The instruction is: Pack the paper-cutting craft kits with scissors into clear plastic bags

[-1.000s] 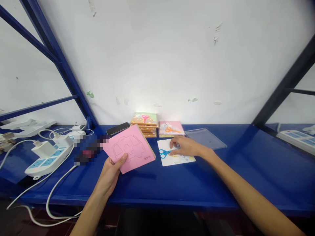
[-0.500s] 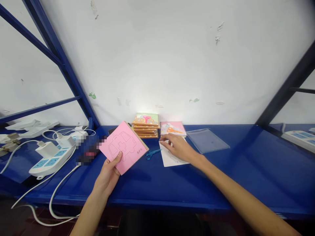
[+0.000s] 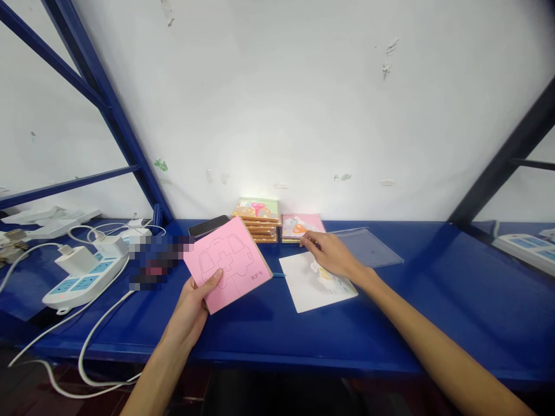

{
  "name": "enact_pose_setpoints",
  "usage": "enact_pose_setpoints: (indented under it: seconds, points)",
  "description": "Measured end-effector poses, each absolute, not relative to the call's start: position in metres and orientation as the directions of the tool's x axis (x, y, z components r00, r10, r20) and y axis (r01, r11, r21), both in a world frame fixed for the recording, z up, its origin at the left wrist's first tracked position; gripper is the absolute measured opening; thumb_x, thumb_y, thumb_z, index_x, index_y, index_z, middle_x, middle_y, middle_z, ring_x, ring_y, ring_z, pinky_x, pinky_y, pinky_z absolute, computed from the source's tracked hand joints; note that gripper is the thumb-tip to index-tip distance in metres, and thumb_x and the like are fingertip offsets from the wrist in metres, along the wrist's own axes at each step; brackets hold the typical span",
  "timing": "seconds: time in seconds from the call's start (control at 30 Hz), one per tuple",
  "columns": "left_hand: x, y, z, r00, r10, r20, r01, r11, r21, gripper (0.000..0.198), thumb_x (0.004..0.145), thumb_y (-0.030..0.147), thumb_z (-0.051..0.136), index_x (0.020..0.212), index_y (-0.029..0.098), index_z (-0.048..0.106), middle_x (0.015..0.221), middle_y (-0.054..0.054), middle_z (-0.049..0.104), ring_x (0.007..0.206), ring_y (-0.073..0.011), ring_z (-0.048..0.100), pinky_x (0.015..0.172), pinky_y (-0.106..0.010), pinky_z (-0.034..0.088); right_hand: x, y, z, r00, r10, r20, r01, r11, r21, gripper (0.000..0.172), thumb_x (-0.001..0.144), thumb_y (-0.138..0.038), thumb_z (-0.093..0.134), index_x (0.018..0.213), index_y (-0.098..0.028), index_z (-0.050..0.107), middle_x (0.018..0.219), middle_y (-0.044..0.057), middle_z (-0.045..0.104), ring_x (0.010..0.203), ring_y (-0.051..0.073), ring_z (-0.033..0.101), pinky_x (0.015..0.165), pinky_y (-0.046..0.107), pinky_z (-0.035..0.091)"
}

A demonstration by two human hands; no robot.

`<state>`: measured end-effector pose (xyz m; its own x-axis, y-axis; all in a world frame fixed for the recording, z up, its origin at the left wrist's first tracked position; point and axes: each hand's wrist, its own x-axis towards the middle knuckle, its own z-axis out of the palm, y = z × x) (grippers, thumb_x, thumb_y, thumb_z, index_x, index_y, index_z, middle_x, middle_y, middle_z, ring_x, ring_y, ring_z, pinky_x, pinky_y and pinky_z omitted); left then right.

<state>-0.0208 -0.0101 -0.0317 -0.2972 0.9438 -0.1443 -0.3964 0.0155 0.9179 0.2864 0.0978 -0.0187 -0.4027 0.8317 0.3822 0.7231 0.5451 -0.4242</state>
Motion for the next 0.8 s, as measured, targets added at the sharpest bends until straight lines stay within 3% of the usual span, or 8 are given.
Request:
enact_pose_setpoints:
  seconds: [0.2,0.43,0.57,0.8]
  points:
    - [0.006,-0.024,-0.028,-0.190,0.952,-0.240,-0.404,0.147,0.903,0.054,0.072,0.026,0.089,0.123,0.017,0.072,0.123,-0.015,0.076,0.107,-0.0348,0.075,0.085,-0.040,0.066,0.298,0.088,0.005,-0.229,0.843,0.487,0.722,0.482,-0.496,0.031,0.103,-0.042,0.043,0.099,-0.023,0.068,0.072,-0.001,0.066,0.057,0.016,0.055,0.061,0.029,0.035]
    - [0.030,-0.035,-0.025,-0.126,0.981,-0.150,-0.307,0.106,0.946,0.065,0.072,0.034,0.091,0.131,0.018,0.068,0.123,-0.016,0.076,0.110,-0.0371,0.074,0.095,-0.048,0.061,0.312,0.068,0.034,-0.049,0.779,0.625,0.616,0.516,-0.596,0.021,0.098,-0.040,0.054,0.086,-0.025,0.062,0.057,-0.006,0.044,0.049,0.013,0.039,0.053,0.029,0.030]
    - [0.041,-0.032,-0.028,-0.110,0.985,-0.134,-0.299,0.095,0.950,0.062,0.073,0.034,0.090,0.129,0.017,0.069,0.121,-0.016,0.077,0.111,-0.0365,0.073,0.099,-0.049,0.059,0.315,0.054,0.040,-0.053,0.764,0.643,0.516,0.572,-0.637,0.020,0.099,-0.040,0.055,0.085,-0.026,0.061,0.057,-0.006,0.035,0.050,0.013,0.031,0.050,0.029,0.025]
    - [0.065,-0.031,-0.037,-0.109,0.994,0.003,-0.183,-0.023,0.983,0.048,0.079,0.036,0.085,0.121,0.018,0.071,0.124,-0.013,0.076,0.114,-0.0339,0.072,0.096,-0.045,0.060,0.311,-0.003,0.020,-0.061,0.680,0.730,0.388,0.690,-0.611,0.016,0.102,-0.030,0.054,0.089,-0.025,0.061,0.067,-0.003,0.054,0.054,0.013,0.046,0.050,0.029,0.035]
